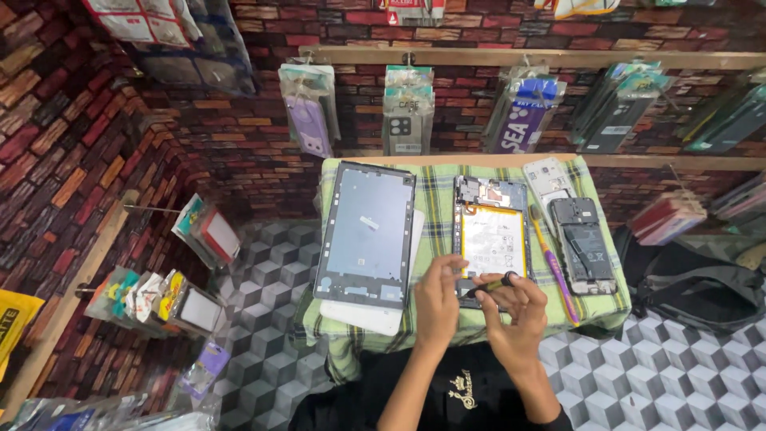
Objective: The person uses a screwdriver to remove screws from a disassembled tablet and detaches internal components. They place the removed parts onto the adjacent tablet frame and continue unscrewing and adjusting the battery area.
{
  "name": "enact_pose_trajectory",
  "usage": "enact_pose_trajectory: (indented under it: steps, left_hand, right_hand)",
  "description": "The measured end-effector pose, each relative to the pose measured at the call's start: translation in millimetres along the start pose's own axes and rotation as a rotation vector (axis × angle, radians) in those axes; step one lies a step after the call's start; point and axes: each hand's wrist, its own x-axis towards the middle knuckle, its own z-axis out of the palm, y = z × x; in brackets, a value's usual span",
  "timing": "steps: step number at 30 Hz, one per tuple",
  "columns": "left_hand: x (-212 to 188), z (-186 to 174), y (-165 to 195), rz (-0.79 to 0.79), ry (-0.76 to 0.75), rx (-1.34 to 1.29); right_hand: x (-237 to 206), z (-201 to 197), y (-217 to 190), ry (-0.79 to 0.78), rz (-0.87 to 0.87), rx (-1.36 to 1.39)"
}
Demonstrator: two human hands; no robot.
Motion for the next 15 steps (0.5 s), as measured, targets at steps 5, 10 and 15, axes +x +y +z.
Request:
enact_pose_trajectory:
  steps: [5, 10, 15]
  left_hand:
    - [-5, -1, 3, 0.064, -0.001, 0.063]
    - [-9, -5, 5, 0.127, -0.018, -0.002]
    - [-9, -7, 8, 0.134, -0.031, -0.131]
  right_hand:
    - [6, -5, -6, -0.041, 0.008, 0.000]
    - [8, -12, -13, -0.109, -0.003, -0.060]
    - [4, -13, -13, -0.042, -0.037, -0.016]
